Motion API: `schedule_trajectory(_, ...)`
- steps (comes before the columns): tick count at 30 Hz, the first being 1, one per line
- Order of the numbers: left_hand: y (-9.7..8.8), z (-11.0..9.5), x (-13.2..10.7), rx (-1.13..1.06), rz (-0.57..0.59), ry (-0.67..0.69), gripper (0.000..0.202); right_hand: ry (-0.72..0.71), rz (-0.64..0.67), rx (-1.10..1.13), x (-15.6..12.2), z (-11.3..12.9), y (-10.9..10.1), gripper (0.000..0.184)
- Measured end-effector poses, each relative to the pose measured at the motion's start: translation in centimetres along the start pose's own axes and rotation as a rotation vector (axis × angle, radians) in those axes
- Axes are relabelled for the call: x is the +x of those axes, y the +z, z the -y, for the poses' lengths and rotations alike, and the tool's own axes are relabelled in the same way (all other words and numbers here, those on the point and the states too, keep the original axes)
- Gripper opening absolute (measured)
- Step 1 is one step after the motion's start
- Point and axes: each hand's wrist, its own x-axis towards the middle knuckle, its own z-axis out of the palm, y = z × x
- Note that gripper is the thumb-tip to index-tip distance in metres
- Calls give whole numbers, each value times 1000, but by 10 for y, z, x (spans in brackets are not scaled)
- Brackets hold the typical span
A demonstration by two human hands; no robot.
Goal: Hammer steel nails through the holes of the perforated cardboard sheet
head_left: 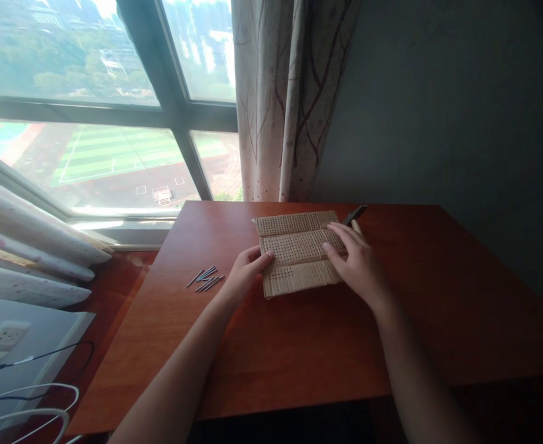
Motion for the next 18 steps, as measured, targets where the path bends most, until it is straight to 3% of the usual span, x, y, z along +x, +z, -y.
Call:
schedule_trajectory(2, -1, 0, 0, -2, -5, 1, 36, 134, -93, -20, 0, -18, -2, 41)
schedule_trajectory(7, -3, 2, 0, -20, -13, -19, 35, 370, 35, 236, -8, -51, 8, 48)
schedule_trajectory(13, -6, 3, 1, -100, -55, -3, 37, 479, 15, 576, -7, -43, 16, 51)
schedule_trajectory(18, -5, 4, 2, -102, -66, 16, 34, 487, -134, 723, -4, -40, 9, 52)
